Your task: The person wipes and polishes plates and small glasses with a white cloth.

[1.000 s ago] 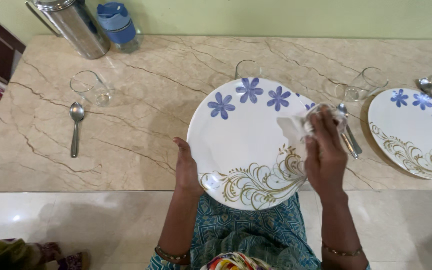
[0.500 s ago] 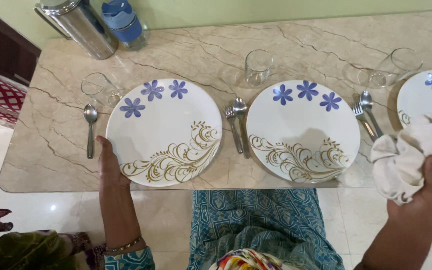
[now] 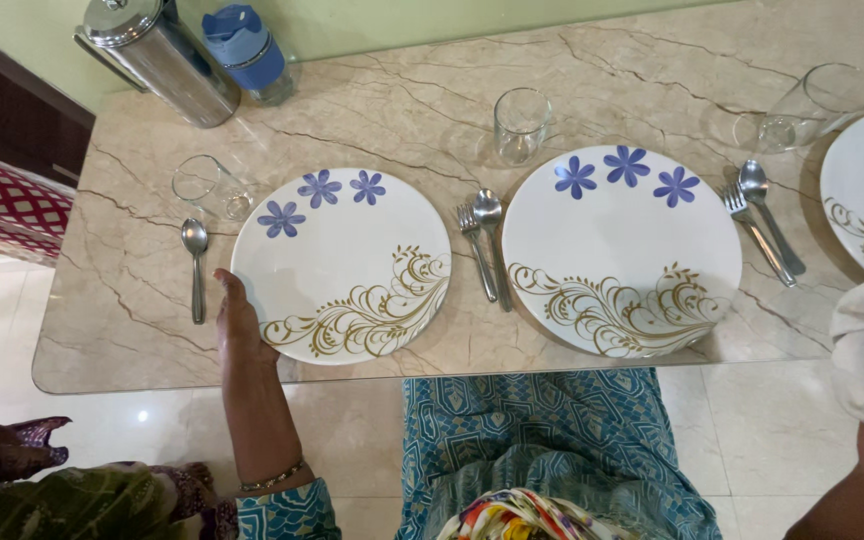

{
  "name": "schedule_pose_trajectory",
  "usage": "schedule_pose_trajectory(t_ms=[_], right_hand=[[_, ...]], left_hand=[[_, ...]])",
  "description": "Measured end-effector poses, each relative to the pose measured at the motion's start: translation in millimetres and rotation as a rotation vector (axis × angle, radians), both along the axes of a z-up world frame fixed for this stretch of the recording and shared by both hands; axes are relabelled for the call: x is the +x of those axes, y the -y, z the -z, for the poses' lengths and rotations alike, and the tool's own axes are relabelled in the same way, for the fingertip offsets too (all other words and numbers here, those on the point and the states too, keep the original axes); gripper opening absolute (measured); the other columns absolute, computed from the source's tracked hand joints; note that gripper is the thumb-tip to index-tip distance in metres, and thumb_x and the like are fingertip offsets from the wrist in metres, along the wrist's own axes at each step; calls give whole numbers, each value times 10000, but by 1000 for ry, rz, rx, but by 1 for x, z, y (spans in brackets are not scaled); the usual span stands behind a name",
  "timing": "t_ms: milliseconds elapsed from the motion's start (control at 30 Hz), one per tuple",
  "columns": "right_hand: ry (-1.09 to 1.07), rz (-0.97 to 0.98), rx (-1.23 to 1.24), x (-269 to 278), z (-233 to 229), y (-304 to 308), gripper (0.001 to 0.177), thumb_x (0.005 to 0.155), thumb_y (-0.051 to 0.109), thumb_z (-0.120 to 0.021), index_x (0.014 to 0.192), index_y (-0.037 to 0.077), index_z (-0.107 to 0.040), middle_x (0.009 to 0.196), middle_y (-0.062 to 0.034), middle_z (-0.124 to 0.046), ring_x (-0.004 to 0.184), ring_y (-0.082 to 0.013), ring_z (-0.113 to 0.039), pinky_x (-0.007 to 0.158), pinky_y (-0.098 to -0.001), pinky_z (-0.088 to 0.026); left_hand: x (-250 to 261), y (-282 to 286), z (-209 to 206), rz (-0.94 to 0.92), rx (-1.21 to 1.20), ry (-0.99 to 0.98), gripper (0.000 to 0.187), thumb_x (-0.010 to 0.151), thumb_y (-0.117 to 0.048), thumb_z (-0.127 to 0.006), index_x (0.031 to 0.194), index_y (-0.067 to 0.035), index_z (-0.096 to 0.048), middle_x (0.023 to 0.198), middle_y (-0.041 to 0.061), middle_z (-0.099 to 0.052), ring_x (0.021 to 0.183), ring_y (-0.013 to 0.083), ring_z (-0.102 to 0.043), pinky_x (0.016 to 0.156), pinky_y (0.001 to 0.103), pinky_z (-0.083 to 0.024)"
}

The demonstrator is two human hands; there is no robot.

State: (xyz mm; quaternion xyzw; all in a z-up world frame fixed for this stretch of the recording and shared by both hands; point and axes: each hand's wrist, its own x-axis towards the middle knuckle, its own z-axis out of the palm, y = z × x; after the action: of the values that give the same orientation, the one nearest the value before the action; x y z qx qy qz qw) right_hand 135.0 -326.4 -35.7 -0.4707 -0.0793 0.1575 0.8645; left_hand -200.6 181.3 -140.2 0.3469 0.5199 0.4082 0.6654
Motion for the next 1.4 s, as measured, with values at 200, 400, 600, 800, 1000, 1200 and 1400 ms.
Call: schedule_pose_trajectory(t_ms=[200,400,600,800,1000,1200,1400], right_hand=[[-37,-17,-41,-3,5,11,418,1013,163,-598,1366,-61,-572,1267,-172,-690,1136,-253,-728,1015,-383,-611],[-89,-33,-66,-15,12,19,424,1019,168,-587,1376,-59,-568,1264,-177,-690,1128,-257,-726,1003,-386,-606],[-121,-76,-90,-16,12,12,429,1024,173,-576,1386,-57,-565,1261,-182,-690,1119,-260,-724,992,-389,-601],[-134,-109,-108,-15,3,5,435,1029,179,-565,1396,-55,-562,1258,-187,-690,1110,-264,-723,980,-392,-597],[-134,-97,-136,-18,14,8,441,1035,184,-554,1405,-54,-559,1255,-191,-690,1101,-267,-721,968,-395,-592],[-101,-63,-184,-12,2,4,446,1040,190,-543,1415,-52,-555,1253,-196,-690,1092,-270,-719,956,-398,-587],[9,-2,-346,-7,-10,-24,452,1045,195,-532,1425,-50,-552,1250,-201,-691,1083,-274,-718,945,-401,-582]], left_hand=[[-6,-14,10,99,191,-90,587,1013,-464,-579,1373,-1,-584,1256,115,-703,1075,224,-708,879,349,-596],[-2,-12,-5,168,575,-923,344,921,-281,-736,1157,-30,-731,907,122,-734,817,268,-696,752,412,-523],[4,-8,-33,301,568,-1245,379,884,-283,-753,1242,-162,-737,993,79,-743,966,318,-686,869,487,-523],[10,-8,-54,53,982,-1399,458,936,-330,-815,1305,-77,-715,1202,109,-648,1157,288,-586,1146,487,-412],[41,-75,-55,-4,1383,-1343,543,896,-200,-819,1377,-12,-654,1363,128,-608,1254,332,-482,990,545,-370],[54,-131,-36,142,1360,-1484,145,998,-220,-777,964,-78,-775,980,95,-752,1322,286,-488,1071,516,-369],[75,-32,-94,142,1339,-825,283,1062,-42,-640,812,-85,-764,798,37,-761,768,158,-640,988,436,-465]])
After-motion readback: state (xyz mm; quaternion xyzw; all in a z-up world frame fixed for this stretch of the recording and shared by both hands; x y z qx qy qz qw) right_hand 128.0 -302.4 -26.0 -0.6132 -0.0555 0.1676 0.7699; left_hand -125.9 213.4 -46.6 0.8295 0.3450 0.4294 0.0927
